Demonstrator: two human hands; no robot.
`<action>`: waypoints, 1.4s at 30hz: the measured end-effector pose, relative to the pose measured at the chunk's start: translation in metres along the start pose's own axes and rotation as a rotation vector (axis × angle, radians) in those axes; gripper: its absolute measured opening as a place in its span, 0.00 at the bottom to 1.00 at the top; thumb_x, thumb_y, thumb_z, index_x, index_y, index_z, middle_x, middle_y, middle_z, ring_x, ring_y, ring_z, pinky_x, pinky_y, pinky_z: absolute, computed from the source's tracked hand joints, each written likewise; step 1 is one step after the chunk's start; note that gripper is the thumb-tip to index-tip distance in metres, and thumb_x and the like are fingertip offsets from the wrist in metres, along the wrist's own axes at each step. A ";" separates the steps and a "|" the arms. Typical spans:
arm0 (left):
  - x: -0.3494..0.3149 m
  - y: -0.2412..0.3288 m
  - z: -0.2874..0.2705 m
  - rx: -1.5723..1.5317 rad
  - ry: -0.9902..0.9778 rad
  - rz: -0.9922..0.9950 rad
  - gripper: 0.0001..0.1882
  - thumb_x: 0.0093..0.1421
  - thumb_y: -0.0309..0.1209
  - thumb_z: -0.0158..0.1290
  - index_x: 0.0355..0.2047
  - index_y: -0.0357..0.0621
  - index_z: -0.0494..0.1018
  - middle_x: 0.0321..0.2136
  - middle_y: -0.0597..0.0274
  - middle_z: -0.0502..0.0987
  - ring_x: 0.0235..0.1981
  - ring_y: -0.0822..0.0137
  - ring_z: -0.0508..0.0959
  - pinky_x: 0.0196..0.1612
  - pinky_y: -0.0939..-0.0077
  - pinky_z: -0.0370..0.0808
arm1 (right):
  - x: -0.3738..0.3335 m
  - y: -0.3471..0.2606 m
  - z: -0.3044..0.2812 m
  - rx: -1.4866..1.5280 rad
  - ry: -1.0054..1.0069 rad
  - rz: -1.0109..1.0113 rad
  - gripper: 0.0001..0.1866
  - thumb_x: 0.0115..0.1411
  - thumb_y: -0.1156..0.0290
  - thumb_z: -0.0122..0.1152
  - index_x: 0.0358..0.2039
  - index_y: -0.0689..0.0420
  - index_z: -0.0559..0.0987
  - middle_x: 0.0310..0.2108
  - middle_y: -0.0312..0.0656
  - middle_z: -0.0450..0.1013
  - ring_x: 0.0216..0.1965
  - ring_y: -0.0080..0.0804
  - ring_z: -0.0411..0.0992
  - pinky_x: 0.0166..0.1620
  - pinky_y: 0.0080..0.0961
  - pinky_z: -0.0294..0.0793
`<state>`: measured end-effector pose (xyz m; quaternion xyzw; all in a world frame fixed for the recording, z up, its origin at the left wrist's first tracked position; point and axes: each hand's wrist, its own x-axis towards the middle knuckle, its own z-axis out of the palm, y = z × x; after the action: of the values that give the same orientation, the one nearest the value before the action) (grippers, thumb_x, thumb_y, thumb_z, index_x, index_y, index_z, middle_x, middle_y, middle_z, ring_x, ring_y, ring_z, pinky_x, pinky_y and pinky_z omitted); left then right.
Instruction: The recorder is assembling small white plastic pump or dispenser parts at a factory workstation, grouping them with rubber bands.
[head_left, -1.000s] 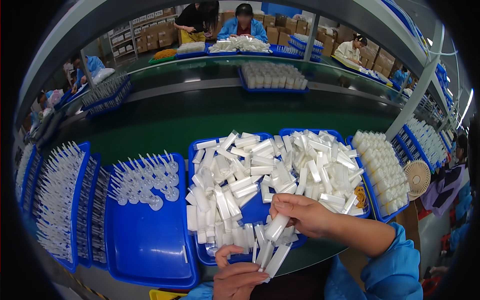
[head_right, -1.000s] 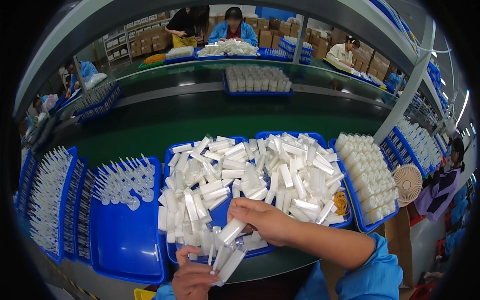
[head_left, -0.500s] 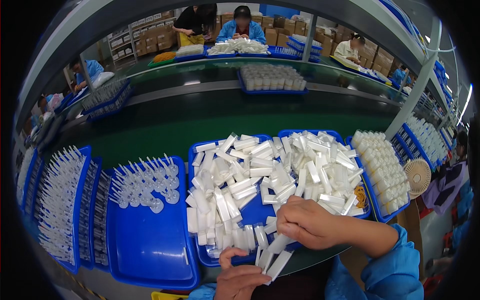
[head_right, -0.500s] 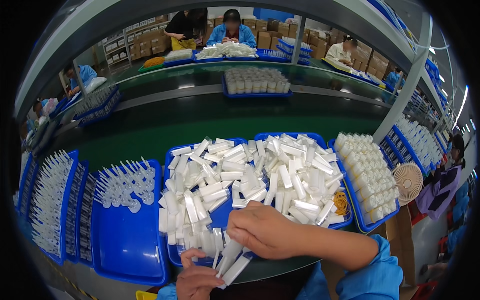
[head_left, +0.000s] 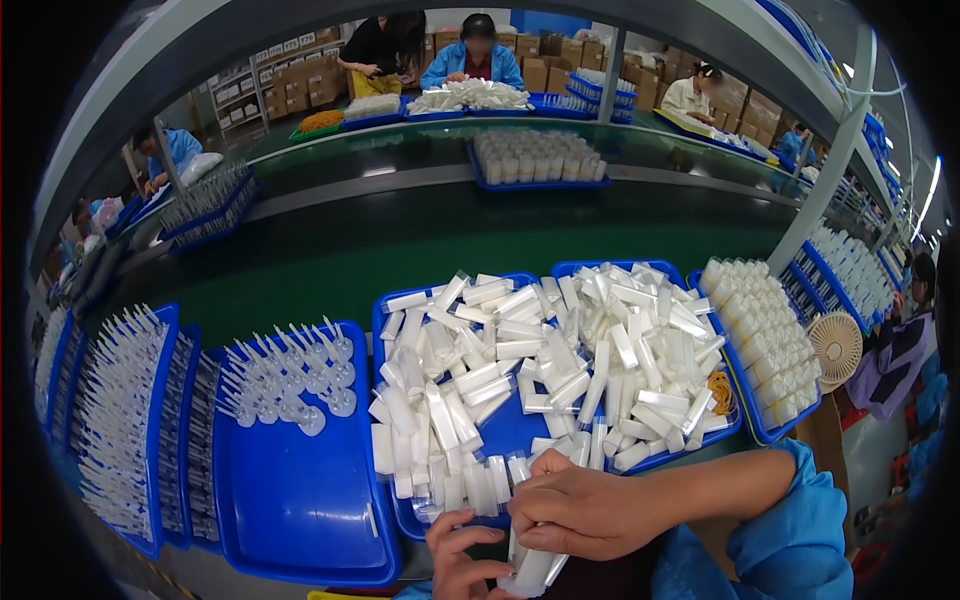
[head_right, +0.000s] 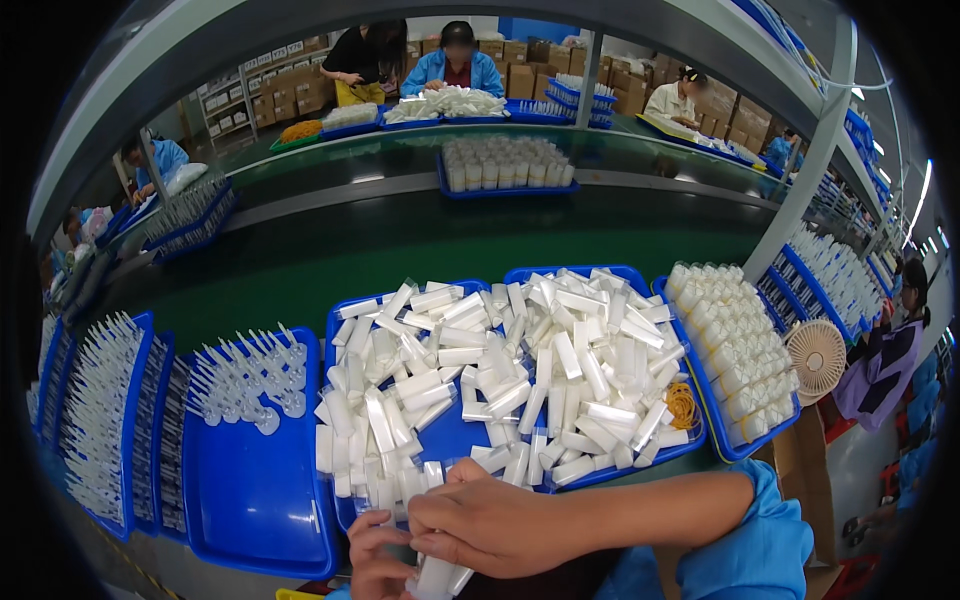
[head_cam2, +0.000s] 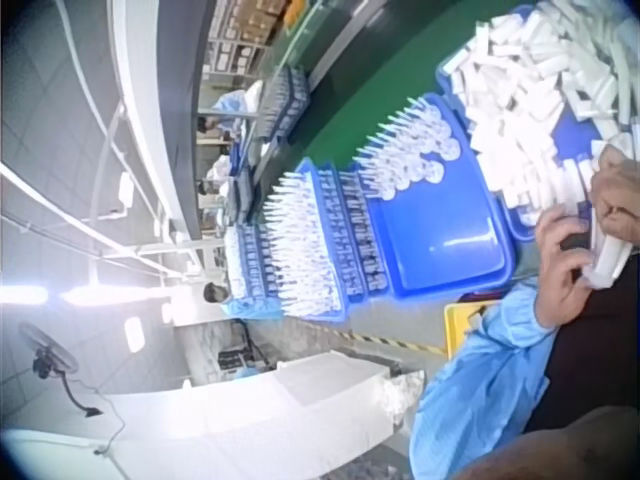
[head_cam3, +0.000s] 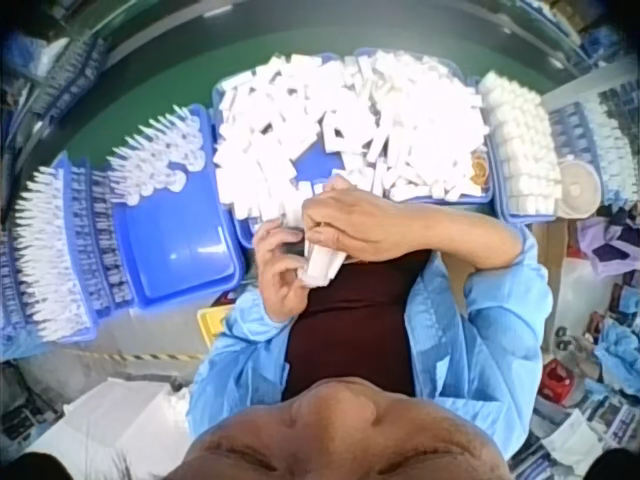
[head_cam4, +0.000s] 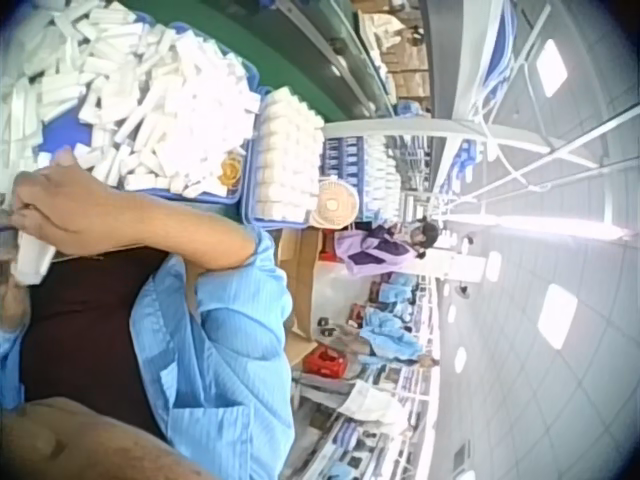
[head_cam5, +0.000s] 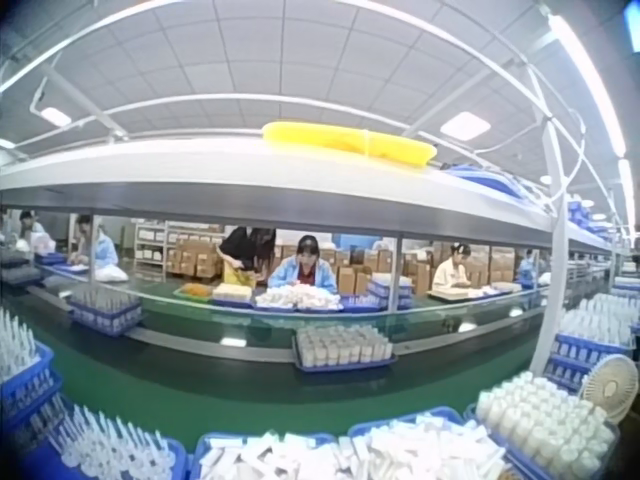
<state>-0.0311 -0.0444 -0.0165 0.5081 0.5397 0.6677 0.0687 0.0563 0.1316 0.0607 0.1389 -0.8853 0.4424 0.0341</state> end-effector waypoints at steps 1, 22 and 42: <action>0.000 0.001 -0.004 0.057 -0.043 0.002 0.13 0.54 0.39 0.55 0.31 0.45 0.66 0.38 0.51 0.69 0.46 0.50 0.65 0.53 0.50 0.56 | 0.004 0.001 -0.003 -0.012 -0.052 0.035 0.08 0.61 0.67 0.46 0.32 0.58 0.67 0.28 0.41 0.65 0.30 0.36 0.65 0.42 0.32 0.56; 0.013 -0.006 -0.008 0.004 0.006 -0.088 0.07 0.47 0.28 0.59 0.27 0.43 0.73 0.33 0.57 0.72 0.49 0.46 0.64 0.54 0.50 0.55 | 0.036 0.070 -0.029 -0.558 0.270 0.142 0.13 0.55 0.74 0.49 0.41 0.59 0.71 0.34 0.45 0.71 0.35 0.40 0.71 0.38 0.33 0.67; 0.028 0.007 0.002 0.077 -0.166 0.018 0.09 0.39 0.34 0.62 0.20 0.45 0.77 0.26 0.61 0.73 0.37 0.54 0.70 0.53 0.49 0.55 | -0.003 0.024 -0.035 0.803 0.369 0.579 0.21 0.54 0.70 0.62 0.47 0.59 0.69 0.31 0.37 0.73 0.32 0.16 0.68 0.33 0.14 0.67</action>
<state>-0.0396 -0.0276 0.0059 0.5687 0.5530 0.6026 0.0876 0.0501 0.1741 0.0628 -0.1892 -0.6275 0.7552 0.0101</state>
